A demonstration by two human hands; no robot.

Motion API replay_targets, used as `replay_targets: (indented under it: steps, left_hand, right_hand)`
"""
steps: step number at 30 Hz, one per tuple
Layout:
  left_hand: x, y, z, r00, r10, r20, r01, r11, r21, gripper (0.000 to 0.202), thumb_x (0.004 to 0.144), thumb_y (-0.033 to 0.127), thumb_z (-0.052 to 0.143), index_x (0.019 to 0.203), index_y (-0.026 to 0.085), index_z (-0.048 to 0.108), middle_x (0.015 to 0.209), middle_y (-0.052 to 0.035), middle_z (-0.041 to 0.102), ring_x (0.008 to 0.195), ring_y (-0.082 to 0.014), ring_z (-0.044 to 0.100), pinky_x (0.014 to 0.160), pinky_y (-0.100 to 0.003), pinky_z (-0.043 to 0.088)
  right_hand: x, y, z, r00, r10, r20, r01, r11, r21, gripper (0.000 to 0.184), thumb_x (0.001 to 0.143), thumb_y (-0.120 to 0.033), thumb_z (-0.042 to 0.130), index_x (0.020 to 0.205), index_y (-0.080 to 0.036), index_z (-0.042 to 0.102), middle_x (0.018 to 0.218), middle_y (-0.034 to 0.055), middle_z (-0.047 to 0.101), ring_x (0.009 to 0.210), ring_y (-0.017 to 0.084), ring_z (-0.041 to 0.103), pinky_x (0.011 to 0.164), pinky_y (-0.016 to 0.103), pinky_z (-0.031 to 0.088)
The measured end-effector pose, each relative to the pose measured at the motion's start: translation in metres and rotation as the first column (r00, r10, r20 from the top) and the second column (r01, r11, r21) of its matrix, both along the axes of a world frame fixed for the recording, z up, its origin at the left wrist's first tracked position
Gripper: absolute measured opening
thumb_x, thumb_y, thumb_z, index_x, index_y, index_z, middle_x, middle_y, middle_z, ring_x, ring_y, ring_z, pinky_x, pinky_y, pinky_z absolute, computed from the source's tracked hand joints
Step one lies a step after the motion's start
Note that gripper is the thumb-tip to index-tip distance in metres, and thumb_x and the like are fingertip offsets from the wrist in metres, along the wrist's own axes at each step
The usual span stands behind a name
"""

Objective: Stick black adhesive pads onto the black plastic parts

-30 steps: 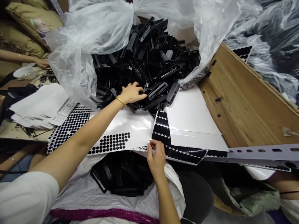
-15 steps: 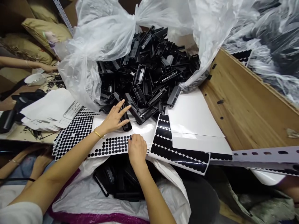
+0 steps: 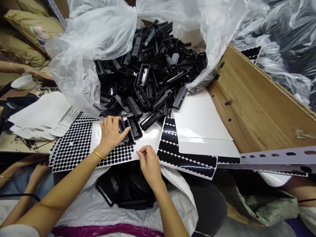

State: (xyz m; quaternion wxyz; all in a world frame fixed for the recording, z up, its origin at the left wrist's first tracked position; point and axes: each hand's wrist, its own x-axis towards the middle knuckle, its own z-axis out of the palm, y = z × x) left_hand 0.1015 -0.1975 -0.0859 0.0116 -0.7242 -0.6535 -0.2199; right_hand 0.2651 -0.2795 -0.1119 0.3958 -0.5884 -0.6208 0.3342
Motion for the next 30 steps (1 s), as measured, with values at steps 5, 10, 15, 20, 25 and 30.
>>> replay_targets:
  steps: [5,10,15,20,25,30]
  left_hand:
    - [0.038,0.01,0.006,0.986,-0.15,-0.075,0.142,0.984,-0.109,0.051,0.085,0.055,0.037,0.089,0.012,0.065,0.092,-0.0164,0.061,0.092,-0.0306,0.05,0.086,-0.045,0.033]
    - [0.064,0.036,0.0,0.975,-0.113,-0.191,0.064,0.968,-0.244,0.059,0.086,0.052,0.037,0.092,0.002,0.068,0.093,-0.0234,0.064,0.095,-0.0344,0.051,0.089,-0.049,0.03]
    - [0.051,0.028,0.004,0.973,-0.164,-0.165,0.124,0.966,-0.227,0.028,0.084,0.031,0.049,0.083,0.011,0.068,0.095,-0.0173,0.064,0.097,-0.0323,0.052,0.089,-0.049,0.032]
    - [0.034,-0.009,0.011,0.969,-0.197,0.151,0.219,0.965,-0.147,0.017,0.083,0.025,0.048,0.071,0.018,0.057,0.097,-0.012,0.06,0.097,-0.0272,0.052,0.09,-0.045,0.036]
    - [0.04,-0.062,-0.003,0.44,-0.02,0.898,0.378,0.911,-0.165,0.021,0.086,0.034,0.046,0.07,0.02,0.05,0.095,-0.0048,0.059,0.092,-0.0178,0.055,0.085,-0.031,0.043]
    - [0.05,-0.104,-0.022,-0.262,0.523,0.811,0.488,0.797,-0.356,0.02,0.075,0.039,0.065,0.079,0.021,0.06,0.072,0.0032,0.057,0.069,-0.0104,0.055,0.074,-0.024,0.045]
  right_hand:
    - [0.01,-0.024,0.002,0.957,-0.142,-0.252,0.117,0.987,-0.111,0.016,0.083,-0.032,0.053,0.073,-0.021,0.049,0.065,-0.003,0.047,0.057,0.012,0.042,0.054,0.024,0.035]
    - [0.013,-0.032,0.0,0.872,-0.208,-0.444,0.138,0.973,-0.184,0.022,0.082,-0.039,0.053,0.071,-0.021,0.047,0.06,-0.0048,0.039,0.054,0.01,0.036,0.051,0.023,0.033]
    - [0.02,-0.033,-0.003,0.858,-0.226,-0.461,0.16,0.971,-0.179,0.024,0.081,-0.04,0.054,0.069,-0.021,0.047,0.058,-0.0046,0.04,0.053,0.011,0.036,0.051,0.023,0.033]
    - [0.021,-0.03,-0.001,0.857,-0.237,-0.457,0.184,0.97,-0.159,0.023,0.082,-0.04,0.053,0.07,-0.021,0.047,0.059,-0.0046,0.04,0.053,0.011,0.036,0.052,0.023,0.034]
    - [0.012,-0.032,0.01,0.837,-0.232,-0.496,0.169,0.971,-0.169,0.023,0.083,-0.039,0.053,0.071,-0.021,0.047,0.059,-0.004,0.041,0.054,0.011,0.037,0.052,0.024,0.035]
    - [0.002,-0.034,0.016,0.848,-0.191,-0.495,0.088,0.971,-0.223,0.022,0.082,-0.039,0.053,0.071,-0.02,0.047,0.06,-0.0044,0.04,0.053,0.01,0.036,0.05,0.022,0.033]
